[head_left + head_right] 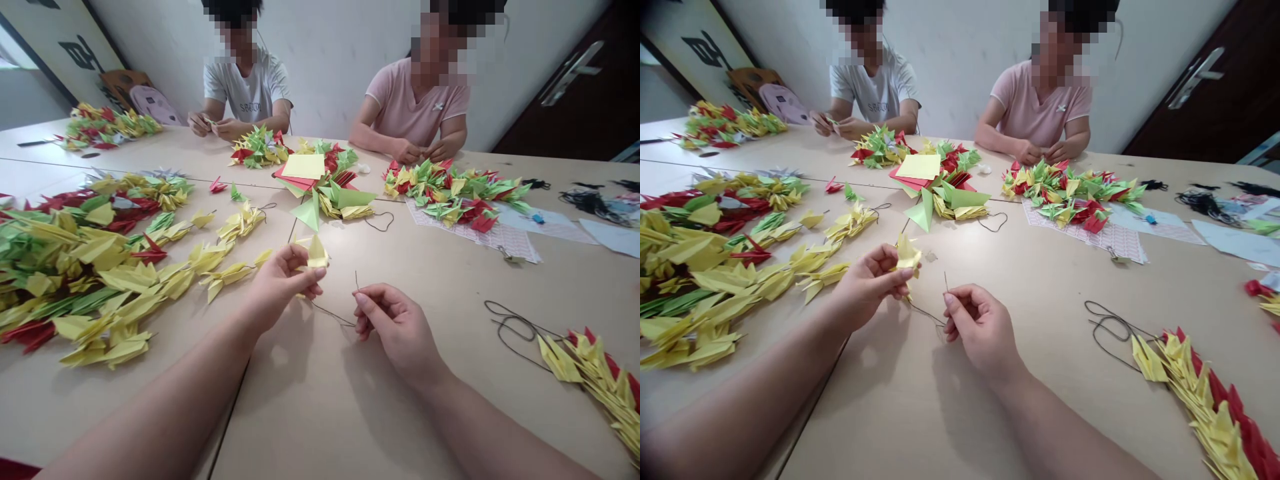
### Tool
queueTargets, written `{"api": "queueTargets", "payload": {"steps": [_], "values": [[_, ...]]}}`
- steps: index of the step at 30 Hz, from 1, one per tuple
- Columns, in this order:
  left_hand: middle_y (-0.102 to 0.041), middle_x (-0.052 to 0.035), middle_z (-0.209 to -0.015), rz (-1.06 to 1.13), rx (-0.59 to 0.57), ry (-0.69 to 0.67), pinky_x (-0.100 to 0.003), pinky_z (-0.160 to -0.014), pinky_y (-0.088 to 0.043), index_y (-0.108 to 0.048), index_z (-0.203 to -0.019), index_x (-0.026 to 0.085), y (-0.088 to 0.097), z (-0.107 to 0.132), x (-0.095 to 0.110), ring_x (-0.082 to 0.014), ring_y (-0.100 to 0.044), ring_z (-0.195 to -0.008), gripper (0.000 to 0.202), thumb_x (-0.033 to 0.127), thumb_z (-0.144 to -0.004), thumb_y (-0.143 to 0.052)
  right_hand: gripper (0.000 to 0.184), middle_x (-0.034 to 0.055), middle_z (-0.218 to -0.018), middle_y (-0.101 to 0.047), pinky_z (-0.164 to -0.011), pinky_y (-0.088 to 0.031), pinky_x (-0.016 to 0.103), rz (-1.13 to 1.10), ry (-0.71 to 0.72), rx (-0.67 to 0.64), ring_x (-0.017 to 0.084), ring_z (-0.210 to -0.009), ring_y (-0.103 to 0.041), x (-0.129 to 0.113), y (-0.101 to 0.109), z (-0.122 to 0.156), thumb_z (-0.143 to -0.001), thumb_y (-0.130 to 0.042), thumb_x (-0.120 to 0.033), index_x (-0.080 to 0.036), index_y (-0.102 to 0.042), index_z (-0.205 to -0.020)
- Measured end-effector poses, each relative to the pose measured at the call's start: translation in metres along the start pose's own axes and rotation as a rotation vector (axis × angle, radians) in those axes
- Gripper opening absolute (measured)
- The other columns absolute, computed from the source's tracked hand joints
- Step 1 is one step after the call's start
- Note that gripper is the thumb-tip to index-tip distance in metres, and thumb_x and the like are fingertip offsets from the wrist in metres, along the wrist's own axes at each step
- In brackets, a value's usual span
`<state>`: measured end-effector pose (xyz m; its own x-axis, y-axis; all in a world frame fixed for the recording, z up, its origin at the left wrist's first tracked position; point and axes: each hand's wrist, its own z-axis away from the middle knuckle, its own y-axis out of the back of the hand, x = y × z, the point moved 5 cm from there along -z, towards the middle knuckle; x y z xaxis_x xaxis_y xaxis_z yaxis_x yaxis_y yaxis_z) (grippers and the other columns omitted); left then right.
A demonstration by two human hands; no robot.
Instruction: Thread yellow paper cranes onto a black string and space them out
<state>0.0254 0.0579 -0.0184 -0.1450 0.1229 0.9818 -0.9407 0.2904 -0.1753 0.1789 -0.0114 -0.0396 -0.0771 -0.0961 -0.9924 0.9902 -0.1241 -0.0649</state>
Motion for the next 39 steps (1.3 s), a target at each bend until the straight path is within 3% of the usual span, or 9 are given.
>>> {"api": "queueTargets", "payload": {"steps": [3, 7, 13, 19, 25, 31, 39], "values": [[-0.053, 0.0069, -0.063, 0.069, 0.225, -0.169, -0.015, -0.044, -0.039, -0.042, -0.074, 0.02, 0.021, -0.004, 0.01, -0.0036, -0.051, -0.045, 0.031, 0.023, -0.062, -0.07, 0.018, -0.0031, -0.06, -0.054, -0.041, -0.045, 0.02, -0.042, 0.052, 0.071, 0.008, -0.047, -0.051, -0.002, 0.007, -0.002, -0.073, -0.061, -0.036, -0.018, -0.057, -0.075], [-0.053, 0.0057, -0.071, -0.005, 0.501, -0.365, -0.017, -0.049, -0.04, -0.044, -0.076, 0.021, 0.043, -0.004, 0.018, -0.0033, -0.049, -0.05, 0.027, 0.024, -0.064, -0.068, 0.015, -0.0037, -0.058, -0.053, -0.037, -0.04, 0.018, -0.111, 0.136, 0.248, 0.006, -0.045, -0.049, -0.009, 0.023, -0.009, -0.071, -0.063, -0.031, -0.017, -0.058, -0.074], [-0.048, 0.0053, -0.07, -0.151, 0.606, -0.491, -0.017, -0.051, -0.04, -0.043, -0.078, 0.021, 0.046, 0.0, 0.019, -0.0049, -0.048, -0.054, 0.028, 0.027, -0.065, -0.067, 0.016, -0.0056, -0.052, -0.051, -0.032, -0.028, 0.015, -0.252, 0.195, 0.548, 0.004, -0.039, -0.043, -0.019, 0.059, -0.023, -0.063, -0.067, -0.027, -0.016, -0.057, -0.07], [-0.049, 0.0041, -0.072, -0.168, 0.598, -0.468, -0.018, -0.05, -0.04, -0.045, -0.079, 0.02, 0.05, -0.005, 0.012, -0.0054, -0.049, -0.053, 0.029, 0.028, -0.063, -0.067, 0.009, -0.0066, -0.047, -0.048, -0.03, -0.021, 0.016, -0.259, 0.343, 0.807, 0.003, -0.035, -0.039, -0.029, 0.103, -0.031, -0.061, -0.062, -0.017, -0.014, -0.055, -0.066], [-0.051, 0.0033, -0.075, -0.258, 0.454, -0.367, -0.019, -0.051, -0.041, -0.047, -0.08, 0.019, 0.043, -0.012, 0.006, -0.0071, -0.053, -0.057, 0.028, 0.029, -0.063, -0.067, 0.013, -0.0072, -0.045, -0.045, -0.03, -0.019, 0.018, -0.27, 0.316, 0.999, 0.004, -0.032, -0.037, -0.026, 0.138, -0.034, -0.065, -0.054, -0.008, -0.016, -0.046, -0.058], [-0.051, 0.0032, -0.069, -0.373, 0.42, -0.323, -0.02, -0.052, -0.041, -0.047, -0.08, 0.019, 0.044, -0.014, 0.001, -0.0084, -0.052, -0.057, 0.028, 0.034, -0.065, -0.065, 0.018, -0.0073, -0.045, -0.043, -0.031, -0.019, 0.019, -0.258, 0.266, 1.15, 0.003, -0.031, -0.036, -0.03, 0.167, -0.031, -0.07, -0.048, -0.004, -0.017, -0.045, -0.059], [-0.053, 0.0041, -0.063, -0.508, 0.284, -0.36, -0.02, -0.053, -0.039, -0.048, -0.08, 0.02, 0.029, -0.01, 0.001, -0.0085, -0.05, -0.055, 0.025, 0.035, -0.067, -0.064, 0.021, -0.007, -0.048, -0.043, -0.034, -0.023, 0.02, -0.282, 0.128, 1.129, 0.001, -0.033, -0.037, -0.021, 0.172, -0.038, -0.07, -0.052, -0.005, -0.018, -0.042, -0.056]]}}
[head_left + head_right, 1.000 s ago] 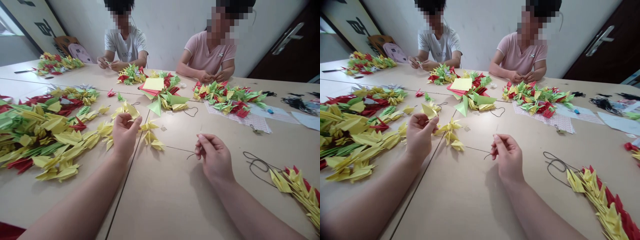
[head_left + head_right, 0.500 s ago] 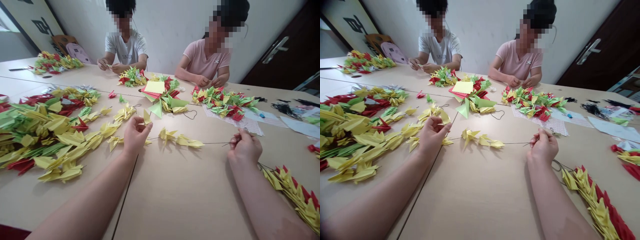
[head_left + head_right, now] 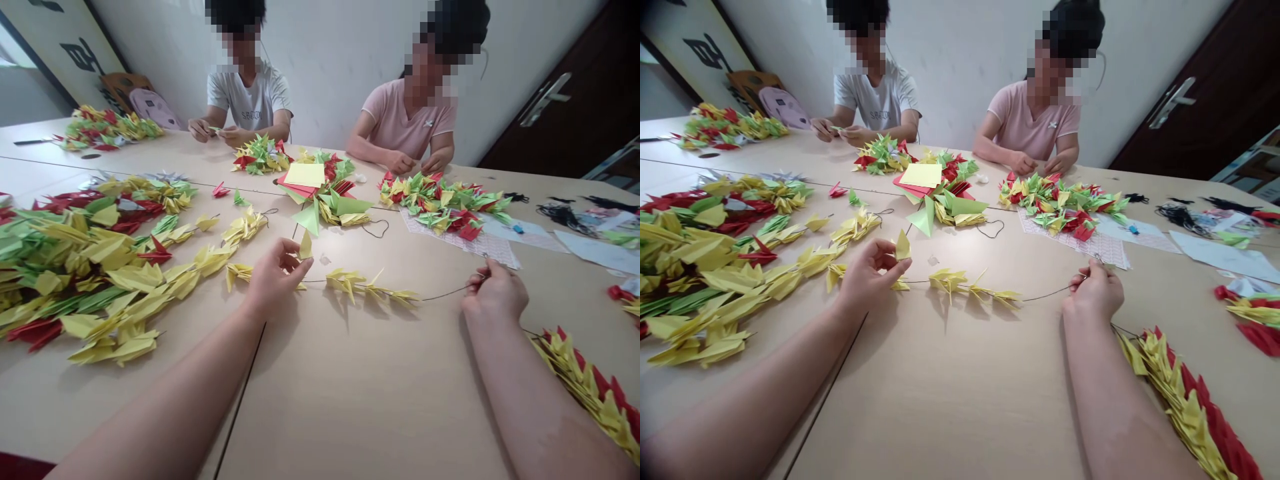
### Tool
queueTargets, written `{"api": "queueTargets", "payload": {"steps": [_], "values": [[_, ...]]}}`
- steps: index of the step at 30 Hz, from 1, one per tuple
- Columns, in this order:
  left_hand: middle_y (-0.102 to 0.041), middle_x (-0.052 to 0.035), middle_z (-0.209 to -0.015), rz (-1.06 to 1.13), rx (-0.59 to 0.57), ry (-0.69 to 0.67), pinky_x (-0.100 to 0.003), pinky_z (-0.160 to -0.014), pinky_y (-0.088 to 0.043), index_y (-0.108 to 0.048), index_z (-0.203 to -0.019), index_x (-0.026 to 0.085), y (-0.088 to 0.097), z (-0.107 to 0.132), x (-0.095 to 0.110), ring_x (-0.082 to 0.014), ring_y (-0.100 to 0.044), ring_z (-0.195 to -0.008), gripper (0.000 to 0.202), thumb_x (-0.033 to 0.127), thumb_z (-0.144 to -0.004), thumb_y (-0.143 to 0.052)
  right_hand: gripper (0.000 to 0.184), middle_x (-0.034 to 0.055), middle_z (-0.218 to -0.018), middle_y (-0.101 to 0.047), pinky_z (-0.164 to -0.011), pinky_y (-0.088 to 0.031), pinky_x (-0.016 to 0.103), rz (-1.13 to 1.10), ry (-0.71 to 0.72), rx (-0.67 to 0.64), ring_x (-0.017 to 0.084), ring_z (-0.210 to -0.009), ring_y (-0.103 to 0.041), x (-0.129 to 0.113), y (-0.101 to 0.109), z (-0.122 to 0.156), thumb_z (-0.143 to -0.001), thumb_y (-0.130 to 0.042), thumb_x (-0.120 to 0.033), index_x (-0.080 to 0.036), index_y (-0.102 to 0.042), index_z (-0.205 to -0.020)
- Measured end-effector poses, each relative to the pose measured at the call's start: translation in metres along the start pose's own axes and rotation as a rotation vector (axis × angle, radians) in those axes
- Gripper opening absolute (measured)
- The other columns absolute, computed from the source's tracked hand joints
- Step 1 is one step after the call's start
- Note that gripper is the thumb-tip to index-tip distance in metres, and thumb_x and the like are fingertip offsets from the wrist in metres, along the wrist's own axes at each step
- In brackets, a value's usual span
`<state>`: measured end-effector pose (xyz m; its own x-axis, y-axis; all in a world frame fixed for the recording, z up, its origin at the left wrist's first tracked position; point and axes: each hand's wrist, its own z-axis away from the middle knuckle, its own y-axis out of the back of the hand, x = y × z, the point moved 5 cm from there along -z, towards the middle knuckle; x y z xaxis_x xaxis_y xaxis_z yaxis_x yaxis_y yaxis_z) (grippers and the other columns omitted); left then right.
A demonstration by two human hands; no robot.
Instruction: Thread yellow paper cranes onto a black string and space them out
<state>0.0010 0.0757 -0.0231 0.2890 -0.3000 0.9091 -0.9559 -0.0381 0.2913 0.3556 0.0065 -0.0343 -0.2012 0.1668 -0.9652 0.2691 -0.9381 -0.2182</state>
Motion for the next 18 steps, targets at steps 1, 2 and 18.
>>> {"api": "queueTargets", "payload": {"steps": [1, 2, 18], "values": [[-0.052, 0.0042, -0.063, -0.003, -0.009, 0.008, -0.02, -0.053, -0.039, -0.048, -0.08, 0.021, 0.0, 0.0, 0.0, -0.0085, -0.05, -0.055, 0.026, 0.035, -0.067, -0.064, 0.021, -0.0071, -0.049, -0.043, -0.035, -0.023, 0.02, 0.001, 0.003, -0.003, 0.0, -0.033, -0.037, 0.0, 0.0, 0.0, -0.07, -0.052, -0.006, -0.018, -0.041, -0.056], [-0.052, 0.0043, -0.063, -0.007, -0.019, 0.018, -0.02, -0.052, -0.038, -0.047, -0.08, 0.021, -0.001, 0.0, 0.0, -0.0085, -0.049, -0.054, 0.026, 0.036, -0.067, -0.064, 0.021, -0.0072, -0.05, -0.043, -0.034, -0.023, 0.019, 0.002, 0.007, -0.005, 0.0, -0.033, -0.037, 0.001, 0.0, 0.0, -0.07, -0.052, -0.006, -0.018, -0.041, -0.056], [-0.057, 0.0011, -0.068, 0.418, -0.245, 0.231, -0.022, -0.063, -0.043, -0.054, -0.073, 0.016, -0.019, 0.016, 0.021, -0.009, -0.054, -0.065, 0.021, 0.036, -0.071, -0.062, 0.008, -0.0041, -0.053, -0.053, -0.037, -0.034, 0.018, 0.329, 0.459, -0.962, 0.006, -0.041, -0.044, -0.001, -0.037, 0.135, -0.075, -0.057, -0.025, -0.019, -0.059, -0.078]]}}
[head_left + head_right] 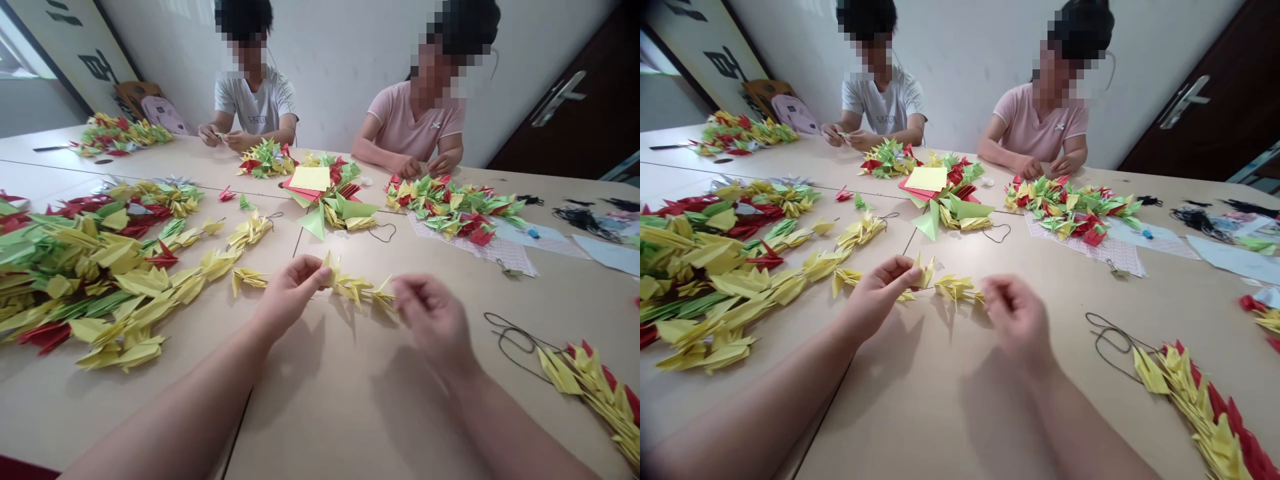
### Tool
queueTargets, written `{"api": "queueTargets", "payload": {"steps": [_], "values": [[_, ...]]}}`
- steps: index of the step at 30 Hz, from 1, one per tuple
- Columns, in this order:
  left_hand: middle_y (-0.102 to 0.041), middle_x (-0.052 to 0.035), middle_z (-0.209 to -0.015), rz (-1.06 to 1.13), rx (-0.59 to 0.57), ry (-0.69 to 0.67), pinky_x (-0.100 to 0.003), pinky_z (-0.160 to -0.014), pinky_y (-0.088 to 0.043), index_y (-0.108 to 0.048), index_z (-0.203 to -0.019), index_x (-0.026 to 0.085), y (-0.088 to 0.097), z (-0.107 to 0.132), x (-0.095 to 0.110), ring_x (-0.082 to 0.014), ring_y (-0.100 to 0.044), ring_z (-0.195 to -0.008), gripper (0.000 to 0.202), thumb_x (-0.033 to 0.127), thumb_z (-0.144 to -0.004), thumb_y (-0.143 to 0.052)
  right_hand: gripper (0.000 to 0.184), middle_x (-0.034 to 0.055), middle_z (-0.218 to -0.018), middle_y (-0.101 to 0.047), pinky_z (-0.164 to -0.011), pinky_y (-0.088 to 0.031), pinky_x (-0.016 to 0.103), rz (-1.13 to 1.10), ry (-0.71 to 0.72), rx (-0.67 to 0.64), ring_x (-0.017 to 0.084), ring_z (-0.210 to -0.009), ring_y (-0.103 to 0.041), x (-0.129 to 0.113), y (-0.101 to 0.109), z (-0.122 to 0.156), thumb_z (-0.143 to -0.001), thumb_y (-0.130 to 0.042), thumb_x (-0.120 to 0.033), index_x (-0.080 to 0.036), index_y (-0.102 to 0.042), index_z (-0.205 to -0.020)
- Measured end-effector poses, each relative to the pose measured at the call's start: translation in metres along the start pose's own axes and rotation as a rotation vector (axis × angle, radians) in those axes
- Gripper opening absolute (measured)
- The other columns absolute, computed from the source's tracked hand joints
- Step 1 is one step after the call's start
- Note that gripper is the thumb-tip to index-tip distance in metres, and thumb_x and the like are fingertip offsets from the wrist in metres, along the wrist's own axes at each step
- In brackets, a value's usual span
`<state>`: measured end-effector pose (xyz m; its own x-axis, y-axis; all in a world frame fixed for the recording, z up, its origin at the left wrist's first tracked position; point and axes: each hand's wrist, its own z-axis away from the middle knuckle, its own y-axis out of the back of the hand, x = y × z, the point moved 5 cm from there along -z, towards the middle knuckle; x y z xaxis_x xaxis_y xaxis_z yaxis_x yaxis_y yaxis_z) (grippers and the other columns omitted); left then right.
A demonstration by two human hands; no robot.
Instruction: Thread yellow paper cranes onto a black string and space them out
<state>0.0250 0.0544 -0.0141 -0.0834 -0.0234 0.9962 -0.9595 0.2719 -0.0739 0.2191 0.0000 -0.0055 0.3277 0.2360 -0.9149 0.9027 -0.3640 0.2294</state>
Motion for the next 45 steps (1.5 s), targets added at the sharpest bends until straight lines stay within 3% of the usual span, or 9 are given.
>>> {"api": "queueTargets", "payload": {"steps": [2, 4, 10, 17, 31, 45], "values": [[-0.058, 0.0026, -0.065, 0.101, 0.012, 0.074, -0.02, -0.063, -0.044, -0.054, -0.069, 0.016, -0.006, 0.003, -0.002, -0.0075, -0.055, -0.062, 0.021, 0.034, -0.069, -0.065, 0.007, -0.0013, -0.061, -0.06, -0.047, -0.041, 0.019, 0.13, 0.227, -0.329, 0.008, -0.051, -0.052, -0.018, -0.03, 0.021, -0.076, -0.055, -0.02, -0.019, -0.061, -0.08], [-0.058, 0.0038, -0.062, 0.16, 0.027, 0.143, -0.018, -0.06, -0.043, -0.052, -0.068, 0.016, -0.011, 0.006, -0.004, -0.0066, -0.056, -0.059, 0.022, 0.033, -0.068, -0.066, 0.009, -0.0011, -0.064, -0.061, -0.05, -0.042, 0.019, 0.182, 0.339, -0.439, 0.008, -0.052, -0.053, -0.024, -0.04, 0.031, -0.078, -0.053, -0.018, -0.019, -0.061, -0.082], [-0.064, 0.002, -0.065, 0.259, -0.009, 0.309, -0.016, -0.049, -0.041, -0.045, -0.068, 0.017, -0.025, 0.015, -0.013, -0.0062, -0.057, -0.05, 0.026, 0.035, -0.071, -0.063, 0.009, -0.0005, -0.058, -0.058, -0.047, -0.042, 0.021, 0.186, 0.155, -0.433, 0.01, -0.05, -0.053, -0.007, -0.036, 0.023, -0.08, -0.05, -0.023, -0.018, -0.058, -0.082], [-0.065, 0.0, -0.066, 0.285, 0.007, 0.352, -0.015, -0.051, -0.043, -0.045, -0.068, 0.016, -0.027, 0.014, -0.018, -0.007, -0.06, -0.053, 0.026, 0.034, -0.072, -0.062, 0.012, -0.0007, -0.056, -0.056, -0.043, -0.04, 0.021, 0.052, -0.011, -0.489, 0.011, -0.049, -0.052, -0.002, -0.042, 0.028, -0.081, -0.049, -0.027, -0.018, -0.056, -0.084], [-0.06, 0.0033, -0.055, 0.17, 0.009, 0.274, -0.015, -0.046, -0.037, -0.042, -0.066, 0.016, -0.027, 0.012, -0.017, -0.0074, -0.059, -0.051, 0.025, 0.033, -0.074, -0.059, 0.016, -0.0008, -0.056, -0.055, -0.045, -0.038, 0.021, 0.061, -0.091, -0.52, 0.01, -0.05, -0.051, 0.004, -0.044, 0.026, -0.082, -0.048, -0.032, -0.018, -0.056, -0.083], [-0.061, 0.0026, -0.06, -0.252, 0.01, 0.015, -0.02, -0.053, -0.042, -0.043, -0.068, 0.019, -0.021, 0.012, -0.009, -0.0119, -0.062, -0.06, 0.024, 0.037, -0.078, -0.053, 0.015, -0.0024, -0.052, -0.054, -0.043, -0.035, 0.02, 0.037, -0.211, -0.5, 0.009, -0.047, -0.048, 0.013, -0.043, 0.024, -0.081, -0.048, -0.032, -0.018, -0.054, -0.081]]}}
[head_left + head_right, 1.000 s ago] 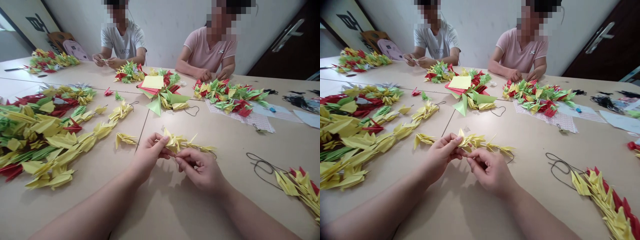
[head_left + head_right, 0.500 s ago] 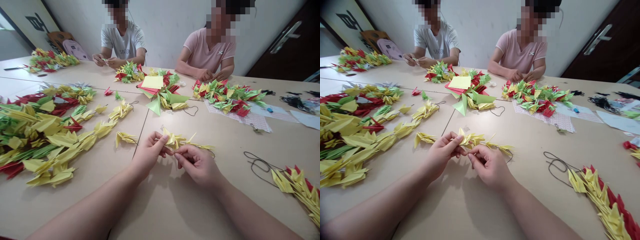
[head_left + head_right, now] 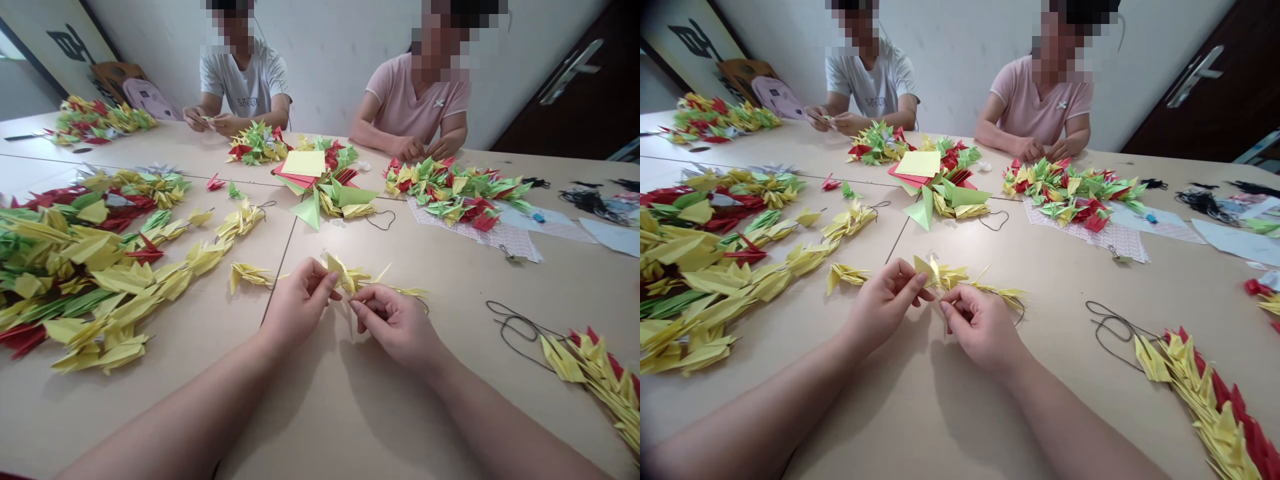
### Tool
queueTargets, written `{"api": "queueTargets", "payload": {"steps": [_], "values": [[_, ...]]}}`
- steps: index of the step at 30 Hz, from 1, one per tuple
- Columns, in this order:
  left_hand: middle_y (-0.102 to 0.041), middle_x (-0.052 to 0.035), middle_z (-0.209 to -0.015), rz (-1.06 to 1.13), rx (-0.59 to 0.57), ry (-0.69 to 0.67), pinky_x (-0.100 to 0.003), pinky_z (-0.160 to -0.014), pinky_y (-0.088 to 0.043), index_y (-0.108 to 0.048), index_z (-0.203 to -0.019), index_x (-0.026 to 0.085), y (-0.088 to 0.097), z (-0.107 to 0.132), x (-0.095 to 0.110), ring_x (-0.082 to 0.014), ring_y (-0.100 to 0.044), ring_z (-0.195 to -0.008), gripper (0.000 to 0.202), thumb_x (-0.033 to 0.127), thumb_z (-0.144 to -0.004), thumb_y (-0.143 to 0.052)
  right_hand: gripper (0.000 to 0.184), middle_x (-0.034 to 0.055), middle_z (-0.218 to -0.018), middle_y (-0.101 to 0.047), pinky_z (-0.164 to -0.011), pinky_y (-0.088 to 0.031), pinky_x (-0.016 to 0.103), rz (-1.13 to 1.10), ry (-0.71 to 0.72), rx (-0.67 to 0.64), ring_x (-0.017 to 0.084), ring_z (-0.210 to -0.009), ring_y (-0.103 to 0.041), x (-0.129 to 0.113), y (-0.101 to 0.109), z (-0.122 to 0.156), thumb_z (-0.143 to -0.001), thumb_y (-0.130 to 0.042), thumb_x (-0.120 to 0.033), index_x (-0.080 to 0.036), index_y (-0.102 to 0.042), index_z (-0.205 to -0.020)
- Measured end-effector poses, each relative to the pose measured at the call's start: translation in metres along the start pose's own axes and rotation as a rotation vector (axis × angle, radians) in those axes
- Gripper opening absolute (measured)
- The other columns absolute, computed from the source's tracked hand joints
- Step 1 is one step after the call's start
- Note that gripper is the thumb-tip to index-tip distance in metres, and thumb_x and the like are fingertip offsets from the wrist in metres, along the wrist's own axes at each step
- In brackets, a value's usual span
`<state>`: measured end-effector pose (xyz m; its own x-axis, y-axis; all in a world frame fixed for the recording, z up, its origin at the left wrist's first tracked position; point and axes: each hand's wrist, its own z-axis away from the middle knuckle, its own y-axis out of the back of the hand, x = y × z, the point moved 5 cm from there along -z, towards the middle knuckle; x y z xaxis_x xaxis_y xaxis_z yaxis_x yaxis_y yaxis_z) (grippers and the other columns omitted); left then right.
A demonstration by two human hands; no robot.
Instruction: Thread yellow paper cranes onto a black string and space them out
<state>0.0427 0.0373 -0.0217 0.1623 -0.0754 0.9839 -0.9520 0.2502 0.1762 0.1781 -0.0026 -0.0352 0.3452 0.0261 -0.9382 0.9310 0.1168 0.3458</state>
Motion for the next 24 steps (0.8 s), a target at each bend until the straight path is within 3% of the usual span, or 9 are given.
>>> {"api": "queueTargets", "payload": {"steps": [6, 15, 17, 24], "values": [[-0.059, 0.0032, -0.059, -0.042, -0.02, -0.049, -0.02, -0.054, -0.043, -0.043, -0.069, 0.019, 0.0, 0.001, 0.001, -0.0122, -0.062, -0.06, 0.022, 0.037, -0.08, -0.05, 0.014, -0.0031, -0.051, -0.055, -0.04, -0.031, 0.018, 0.037, 0.007, 0.026, 0.007, -0.042, -0.041, -0.002, 0.002, -0.001, -0.08, -0.049, -0.031, -0.018, -0.054, -0.079], [-0.062, 0.0031, -0.059, -0.105, -0.106, -0.038, -0.021, -0.053, -0.043, -0.044, -0.071, 0.02, -0.004, 0.003, -0.004, -0.0125, -0.062, -0.058, 0.022, 0.039, -0.08, -0.049, 0.016, -0.0026, -0.052, -0.055, -0.041, -0.033, 0.018, -0.008, -0.006, 0.019, 0.007, -0.043, -0.043, -0.002, 0.001, -0.001, -0.08, -0.05, -0.032, -0.017, -0.054, -0.078], [-0.063, 0.0024, -0.061, -0.154, -0.108, -0.097, -0.021, -0.054, -0.043, -0.045, -0.072, 0.02, -0.003, 0.004, -0.001, -0.0124, -0.062, -0.06, 0.019, 0.037, -0.081, -0.048, 0.016, -0.0022, -0.053, -0.056, -0.043, -0.035, 0.019, -0.008, 0.008, 0.027, 0.008, -0.045, -0.046, -0.003, 0.002, -0.001, -0.08, -0.05, -0.033, -0.017, -0.055, -0.08], [-0.067, -0.0015, -0.076, -0.523, -0.142, -0.494, -0.021, -0.057, -0.041, -0.057, -0.077, 0.023, -0.003, 0.014, 0.022, -0.0138, -0.062, -0.068, 0.011, 0.026, -0.081, -0.047, 0.017, 0.0004, -0.065, -0.059, -0.058, -0.044, 0.023, 0.004, 0.169, 0.077, 0.011, -0.06, -0.055, -0.009, 0.009, 0.0, -0.082, -0.049, -0.033, -0.018, -0.057, -0.083]]}}
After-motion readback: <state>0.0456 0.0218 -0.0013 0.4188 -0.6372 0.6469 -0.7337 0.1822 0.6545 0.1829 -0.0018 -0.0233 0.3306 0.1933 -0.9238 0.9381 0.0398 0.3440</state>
